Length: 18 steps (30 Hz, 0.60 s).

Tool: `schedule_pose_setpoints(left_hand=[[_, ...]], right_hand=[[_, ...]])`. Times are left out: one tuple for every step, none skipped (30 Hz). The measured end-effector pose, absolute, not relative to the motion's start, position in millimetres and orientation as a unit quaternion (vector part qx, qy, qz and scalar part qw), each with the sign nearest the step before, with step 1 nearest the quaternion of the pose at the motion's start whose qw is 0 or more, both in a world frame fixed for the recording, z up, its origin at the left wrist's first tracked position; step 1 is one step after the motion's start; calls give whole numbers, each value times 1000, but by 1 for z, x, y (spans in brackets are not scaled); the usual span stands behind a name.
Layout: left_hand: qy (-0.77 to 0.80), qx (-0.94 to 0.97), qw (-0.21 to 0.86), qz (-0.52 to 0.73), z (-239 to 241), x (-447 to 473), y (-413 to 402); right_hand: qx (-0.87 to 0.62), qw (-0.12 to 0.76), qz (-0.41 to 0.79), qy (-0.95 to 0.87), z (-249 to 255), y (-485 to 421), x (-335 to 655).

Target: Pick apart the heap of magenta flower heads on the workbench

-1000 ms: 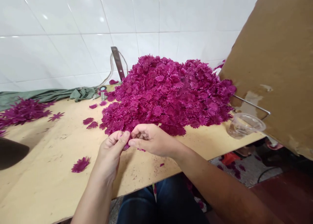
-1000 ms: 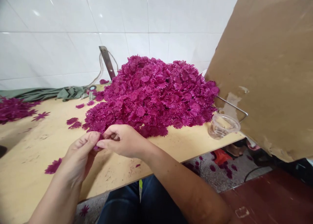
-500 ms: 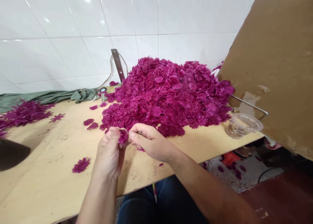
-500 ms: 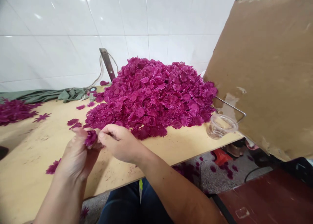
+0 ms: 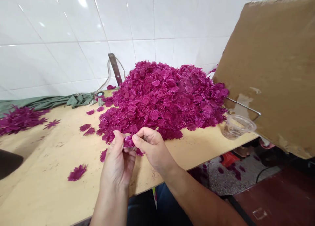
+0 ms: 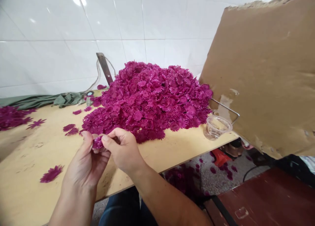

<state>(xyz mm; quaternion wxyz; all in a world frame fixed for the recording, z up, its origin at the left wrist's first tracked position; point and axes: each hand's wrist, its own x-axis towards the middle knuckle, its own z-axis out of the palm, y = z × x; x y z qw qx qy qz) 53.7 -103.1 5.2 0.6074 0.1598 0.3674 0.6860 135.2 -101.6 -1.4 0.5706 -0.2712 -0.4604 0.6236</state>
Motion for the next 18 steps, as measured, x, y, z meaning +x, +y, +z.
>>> schedule_pose_setpoints(left_hand=[[368, 163, 603, 689, 6, 54, -103], [368, 171, 598, 691, 6, 54, -103], [369, 181, 591, 694, 7, 55, -102], [370, 193, 585, 695, 9, 56, -102], [372, 204, 579, 696, 10, 57, -102], [374, 214, 574, 696, 12, 58, -101], [378, 223, 570, 695, 14, 60, -101], [381, 231, 566, 694, 16, 63, -101], [384, 239, 561, 693, 18, 65, -102], [385, 248, 557, 693, 20, 68, -102], [384, 259, 553, 693, 22, 70, -103], [382, 271, 549, 693, 23, 72, -103], [379, 283, 545, 693, 24, 73, -103], [376, 297, 541, 691, 25, 73, -103], [377, 311, 538, 687, 25, 71, -102], [382, 322, 532, 684, 24, 69, -100], [391, 327, 521, 685, 23, 64, -99], [403, 330, 506, 687, 21, 60, -97]], right_hand=[[-277, 575, 618, -459, 0, -103, 136], [-284, 581, 608, -460, 2, -104, 136], [-292, 587, 595, -465, 4, -105, 137], [-302, 594, 577, -472, 6, -107, 139], [-316, 602, 553, -482, 8, -108, 140], [-332, 610, 524, -494, 10, -110, 142], [-350, 616, 489, -509, 11, -112, 144], [-368, 620, 451, -526, 12, -114, 146], [-382, 624, 415, -541, 13, -117, 148], [-393, 626, 386, -552, 14, -119, 150], [-399, 627, 367, -559, 14, -121, 152], [-400, 628, 360, -562, 15, -123, 154], [-400, 627, 363, -562, 15, -123, 156], [-398, 625, 369, -561, 16, -124, 158], [-399, 617, 374, -565, 17, -123, 160], [-404, 604, 375, -576, 18, -122, 162], [-412, 585, 371, -592, 20, -121, 163], [-425, 562, 361, -611, 21, -119, 164]])
